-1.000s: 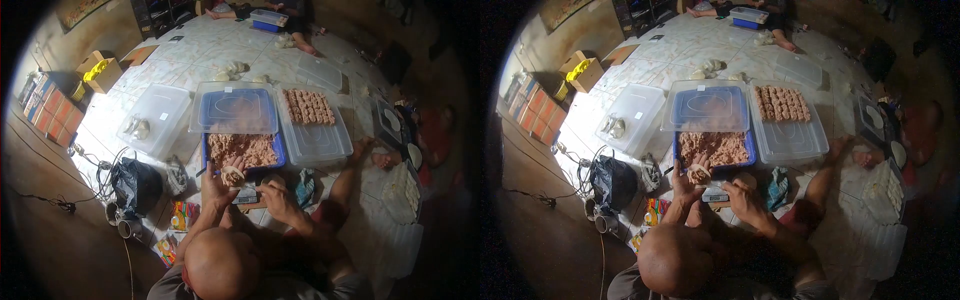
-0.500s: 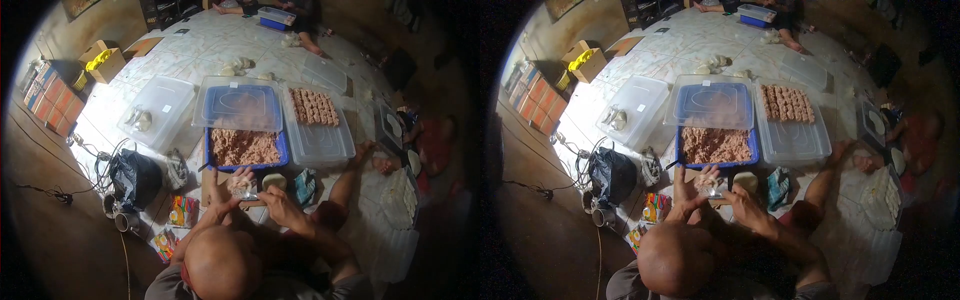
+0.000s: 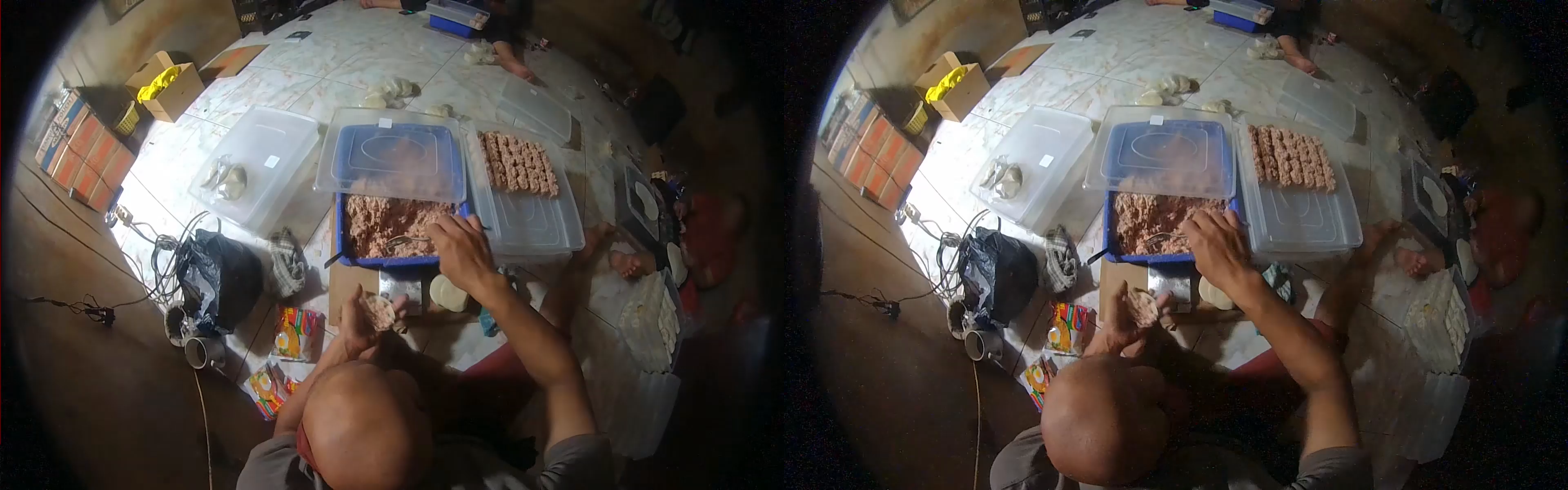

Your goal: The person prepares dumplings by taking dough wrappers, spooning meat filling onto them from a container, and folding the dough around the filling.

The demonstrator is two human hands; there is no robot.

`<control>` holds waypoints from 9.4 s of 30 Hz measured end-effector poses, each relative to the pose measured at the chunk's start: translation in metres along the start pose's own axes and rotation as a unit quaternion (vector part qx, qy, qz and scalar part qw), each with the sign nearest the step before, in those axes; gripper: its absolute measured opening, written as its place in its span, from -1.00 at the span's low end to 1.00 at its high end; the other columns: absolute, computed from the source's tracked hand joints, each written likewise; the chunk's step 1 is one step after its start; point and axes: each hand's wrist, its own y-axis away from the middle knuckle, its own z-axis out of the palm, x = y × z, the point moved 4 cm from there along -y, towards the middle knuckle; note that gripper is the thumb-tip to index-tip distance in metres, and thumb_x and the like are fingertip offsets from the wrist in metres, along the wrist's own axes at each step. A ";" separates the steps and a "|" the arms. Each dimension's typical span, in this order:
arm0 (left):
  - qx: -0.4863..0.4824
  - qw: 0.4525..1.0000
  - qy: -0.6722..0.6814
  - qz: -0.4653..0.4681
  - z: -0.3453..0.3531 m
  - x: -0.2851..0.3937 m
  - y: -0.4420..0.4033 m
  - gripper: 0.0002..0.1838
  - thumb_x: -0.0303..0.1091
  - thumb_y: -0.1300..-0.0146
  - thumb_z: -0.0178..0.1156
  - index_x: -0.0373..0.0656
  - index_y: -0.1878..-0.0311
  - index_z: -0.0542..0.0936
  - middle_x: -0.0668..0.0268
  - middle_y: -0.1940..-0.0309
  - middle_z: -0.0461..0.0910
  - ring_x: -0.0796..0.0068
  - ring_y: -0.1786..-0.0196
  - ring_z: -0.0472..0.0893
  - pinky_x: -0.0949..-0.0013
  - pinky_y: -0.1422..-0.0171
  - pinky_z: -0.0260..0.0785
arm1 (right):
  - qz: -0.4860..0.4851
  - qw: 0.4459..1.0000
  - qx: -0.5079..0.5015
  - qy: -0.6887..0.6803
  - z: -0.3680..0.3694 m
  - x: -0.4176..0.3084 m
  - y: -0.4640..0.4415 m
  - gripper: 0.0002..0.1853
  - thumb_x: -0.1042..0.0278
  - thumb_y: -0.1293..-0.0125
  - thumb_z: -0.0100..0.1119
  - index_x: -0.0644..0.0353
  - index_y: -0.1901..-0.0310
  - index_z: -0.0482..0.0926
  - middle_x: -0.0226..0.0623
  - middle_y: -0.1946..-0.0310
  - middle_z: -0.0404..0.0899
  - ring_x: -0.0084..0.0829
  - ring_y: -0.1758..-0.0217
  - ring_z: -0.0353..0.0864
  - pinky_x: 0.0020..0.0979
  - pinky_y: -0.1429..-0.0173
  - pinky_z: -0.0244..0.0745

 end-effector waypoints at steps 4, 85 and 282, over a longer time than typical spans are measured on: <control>0.053 0.997 0.039 -0.041 -0.015 -0.012 -0.010 -0.25 0.24 -0.51 -0.12 -0.38 -0.30 0.34 -0.18 -0.23 0.51 -0.15 -0.23 0.57 -0.24 -0.39 0.33 | -0.053 0.997 0.003 0.049 0.059 0.001 -0.026 -0.88 0.48 -0.25 0.10 0.08 0.24 0.62 -0.29 0.28 0.54 -0.31 0.06 0.57 -0.16 -0.14 0.33; -0.035 0.992 -0.067 0.099 0.091 -0.008 -0.029 -0.14 0.42 -0.34 0.05 -0.36 -0.16 0.51 -0.02 -0.20 0.56 0.05 -0.23 0.55 0.01 -0.38 0.39 | 0.183 0.959 -0.046 -0.211 -0.018 -0.049 0.105 -0.82 0.55 -0.21 0.11 0.20 0.15 0.60 -0.03 0.23 0.50 0.07 0.14 0.63 -0.04 0.10 0.53; -0.120 0.558 -0.782 0.251 0.137 -0.001 -0.037 -0.68 -0.46 0.00 0.48 -0.24 0.16 0.61 0.29 0.33 0.66 0.47 0.23 0.61 0.38 0.08 0.46 | 0.312 0.879 0.064 -0.354 -0.010 -0.020 0.131 -0.87 0.42 -0.43 0.17 0.33 0.20 0.57 -0.10 0.41 0.63 -0.36 0.35 0.64 -0.32 0.22 0.49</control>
